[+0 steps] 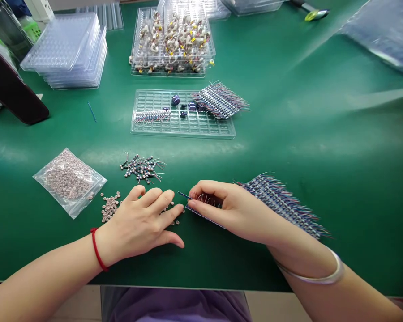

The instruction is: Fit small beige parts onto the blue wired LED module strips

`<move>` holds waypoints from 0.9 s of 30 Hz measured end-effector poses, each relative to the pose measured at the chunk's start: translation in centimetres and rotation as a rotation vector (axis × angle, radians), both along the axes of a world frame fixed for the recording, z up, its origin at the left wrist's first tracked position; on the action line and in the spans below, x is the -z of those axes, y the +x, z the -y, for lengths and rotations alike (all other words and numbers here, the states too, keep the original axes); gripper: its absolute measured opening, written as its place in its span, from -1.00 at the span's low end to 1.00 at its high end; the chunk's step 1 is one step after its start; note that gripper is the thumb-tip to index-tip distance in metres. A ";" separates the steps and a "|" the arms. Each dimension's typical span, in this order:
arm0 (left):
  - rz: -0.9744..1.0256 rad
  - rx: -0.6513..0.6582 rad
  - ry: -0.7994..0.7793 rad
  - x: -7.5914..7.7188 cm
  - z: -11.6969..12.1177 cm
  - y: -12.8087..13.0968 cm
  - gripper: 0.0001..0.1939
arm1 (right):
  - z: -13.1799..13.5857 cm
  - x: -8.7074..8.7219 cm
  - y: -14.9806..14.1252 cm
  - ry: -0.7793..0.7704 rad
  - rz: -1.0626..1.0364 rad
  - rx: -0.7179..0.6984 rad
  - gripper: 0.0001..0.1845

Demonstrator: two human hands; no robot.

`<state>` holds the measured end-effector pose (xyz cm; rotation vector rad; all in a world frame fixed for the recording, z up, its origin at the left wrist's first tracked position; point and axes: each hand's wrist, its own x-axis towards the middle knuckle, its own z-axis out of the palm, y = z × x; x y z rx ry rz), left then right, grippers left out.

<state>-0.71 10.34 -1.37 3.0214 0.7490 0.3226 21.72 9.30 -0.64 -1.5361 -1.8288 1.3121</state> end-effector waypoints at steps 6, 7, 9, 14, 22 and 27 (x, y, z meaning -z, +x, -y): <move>0.071 -0.005 -0.029 -0.4 -0.3 -0.2 -0.45 | 0.5 0.2 0.0 0.056 -0.030 0.022 -0.80; 0.108 -0.016 -0.026 -0.6 -0.5 -0.4 -0.48 | 0.7 0.3 -0.1 0.076 -0.037 0.029 -0.80; 0.196 -0.059 -0.018 -1.0 -1.1 -0.9 -0.56 | 1.0 0.5 -0.3 0.117 -0.046 0.057 -0.80; 0.405 -0.270 -0.033 -1.3 -3.4 -2.7 -0.72 | 1.7 1.2 -1.0 0.138 -0.041 0.162 -0.80; 0.489 -0.400 -0.091 -0.7 -4.9 -3.5 -0.70 | 2.2 1.8 -1.1 0.168 -0.008 0.193 -0.84; 0.490 -0.376 -0.090 -0.7 -4.7 -3.4 -0.69 | 2.2 2.0 -1.1 0.196 0.008 0.188 -0.86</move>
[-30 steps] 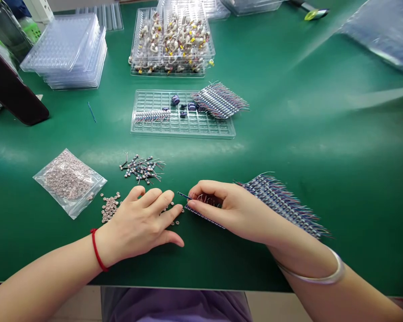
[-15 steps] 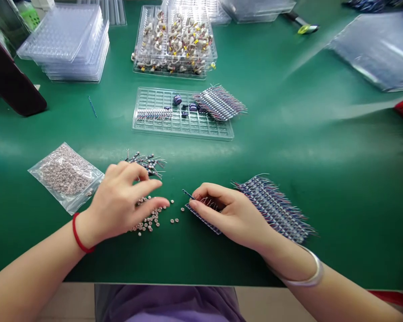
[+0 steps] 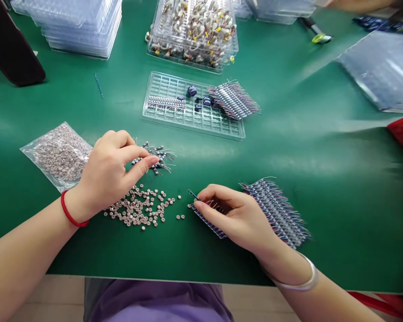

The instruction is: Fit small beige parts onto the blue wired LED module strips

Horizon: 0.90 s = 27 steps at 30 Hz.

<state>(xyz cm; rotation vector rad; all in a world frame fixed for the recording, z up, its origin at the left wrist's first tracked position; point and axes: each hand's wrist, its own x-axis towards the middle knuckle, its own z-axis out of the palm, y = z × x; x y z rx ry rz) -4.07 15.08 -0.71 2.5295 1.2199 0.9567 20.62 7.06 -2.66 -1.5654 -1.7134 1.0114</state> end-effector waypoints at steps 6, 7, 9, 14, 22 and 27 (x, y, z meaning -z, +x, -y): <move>-0.009 0.002 -0.020 0.0 0.0 0.1 -0.70 | 0.2 -0.1 0.1 0.001 0.013 -0.002 -0.84; -0.009 0.003 -0.020 -0.1 0.0 0.1 -0.70 | 0.2 -0.1 0.1 0.004 0.014 -0.001 -0.84; -0.010 0.003 -0.017 -0.1 0.0 0.2 -0.70 | 0.2 -0.1 0.1 0.010 0.013 -0.002 -0.85; -0.017 -0.007 -0.019 -0.1 0.0 0.2 -0.70 | 0.2 -0.1 0.0 0.015 0.020 -0.006 -0.87; -0.020 -0.013 -0.022 0.1 0.0 0.2 -0.72 | 0.3 -0.1 0.0 0.000 0.023 0.002 -0.87; -0.021 -0.021 -0.021 0.1 0.0 0.2 -0.71 | 0.2 -0.2 0.1 0.000 0.025 0.007 -0.85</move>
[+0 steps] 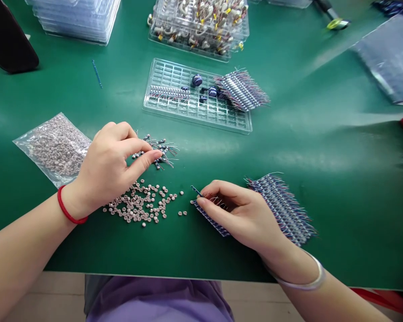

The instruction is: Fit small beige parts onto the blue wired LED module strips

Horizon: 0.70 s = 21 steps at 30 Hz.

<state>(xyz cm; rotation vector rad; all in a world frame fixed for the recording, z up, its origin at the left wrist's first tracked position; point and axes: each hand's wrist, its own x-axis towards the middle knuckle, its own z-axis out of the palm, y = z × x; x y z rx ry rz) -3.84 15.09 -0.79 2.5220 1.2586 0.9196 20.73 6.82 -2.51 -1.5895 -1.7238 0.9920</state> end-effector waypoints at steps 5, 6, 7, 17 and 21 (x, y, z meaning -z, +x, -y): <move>0.002 -0.004 0.003 0.0 0.0 0.1 -0.71 | 0.1 -0.1 0.0 -0.003 -0.001 0.002 -0.84; 0.002 -0.007 0.001 0.0 0.0 0.1 -0.71 | 0.1 -0.1 -0.1 -0.004 -0.002 0.001 -0.84; 0.001 -0.010 -0.003 0.0 0.0 0.1 -0.71 | 0.1 -0.2 -0.1 -0.005 0.000 0.002 -0.84; 0.000 -0.016 -0.034 0.0 -0.1 0.2 -0.74 | -0.3 -0.2 0.5 -0.047 -0.047 -0.020 -0.82; -0.005 -0.022 -0.035 0.0 -0.1 0.2 -0.74 | -0.3 -0.3 0.5 -0.059 -0.041 -0.029 -0.80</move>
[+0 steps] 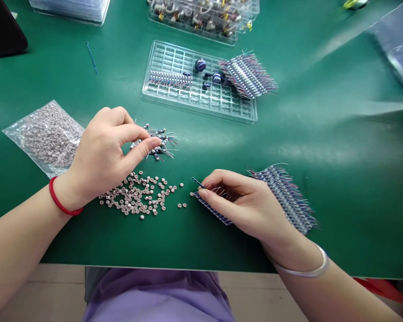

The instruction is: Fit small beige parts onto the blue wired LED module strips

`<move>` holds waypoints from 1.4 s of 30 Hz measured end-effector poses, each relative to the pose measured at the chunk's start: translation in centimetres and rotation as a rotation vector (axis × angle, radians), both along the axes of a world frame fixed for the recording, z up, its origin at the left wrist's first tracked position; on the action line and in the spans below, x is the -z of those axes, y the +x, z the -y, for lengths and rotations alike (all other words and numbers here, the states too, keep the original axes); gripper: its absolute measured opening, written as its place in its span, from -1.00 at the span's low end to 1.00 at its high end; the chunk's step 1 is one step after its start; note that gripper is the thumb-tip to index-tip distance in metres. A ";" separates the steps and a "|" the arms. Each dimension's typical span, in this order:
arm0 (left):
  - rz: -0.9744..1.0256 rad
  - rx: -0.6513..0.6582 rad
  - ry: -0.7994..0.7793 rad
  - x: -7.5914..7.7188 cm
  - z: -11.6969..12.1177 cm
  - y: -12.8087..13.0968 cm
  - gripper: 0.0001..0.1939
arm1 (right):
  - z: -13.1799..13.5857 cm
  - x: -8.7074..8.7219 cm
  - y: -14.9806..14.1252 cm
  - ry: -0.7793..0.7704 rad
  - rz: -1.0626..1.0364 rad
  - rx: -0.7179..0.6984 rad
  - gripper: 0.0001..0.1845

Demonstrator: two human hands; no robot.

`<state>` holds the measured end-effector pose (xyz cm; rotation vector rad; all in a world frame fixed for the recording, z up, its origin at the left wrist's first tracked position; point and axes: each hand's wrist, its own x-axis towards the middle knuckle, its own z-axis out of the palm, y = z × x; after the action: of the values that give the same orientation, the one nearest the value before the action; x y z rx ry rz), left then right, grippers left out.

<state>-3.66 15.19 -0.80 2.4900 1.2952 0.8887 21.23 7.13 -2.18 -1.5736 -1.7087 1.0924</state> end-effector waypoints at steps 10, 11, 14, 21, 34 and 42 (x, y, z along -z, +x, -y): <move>0.025 -0.004 -0.032 -0.2 0.1 0.2 -0.74 | 0.2 0.2 0.0 0.023 0.016 0.001 -0.84; 0.028 -0.005 -0.034 -0.2 0.1 0.2 -0.74 | 0.2 0.2 0.0 0.022 0.017 0.000 -0.84; 0.037 -0.006 -0.037 0.0 0.0 0.1 -0.74 | 0.2 0.2 -0.1 0.010 0.018 0.006 -0.81; 0.008 -0.002 -0.006 -0.1 0.0 0.1 -0.72 | 0.2 0.0 -0.2 0.024 0.026 0.014 -0.84; 0.031 -0.005 -0.024 -0.1 0.1 0.2 -0.76 | 0.4 0.1 -0.3 0.114 0.085 -0.050 -0.87; 0.022 -0.009 -0.031 -0.1 0.1 0.2 -0.75 | 0.5 -0.1 -0.3 0.276 0.172 -0.158 -0.85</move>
<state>-3.42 15.12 -0.69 2.4461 1.3039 0.8877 20.89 6.67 -2.09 -1.4108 -2.0301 0.7682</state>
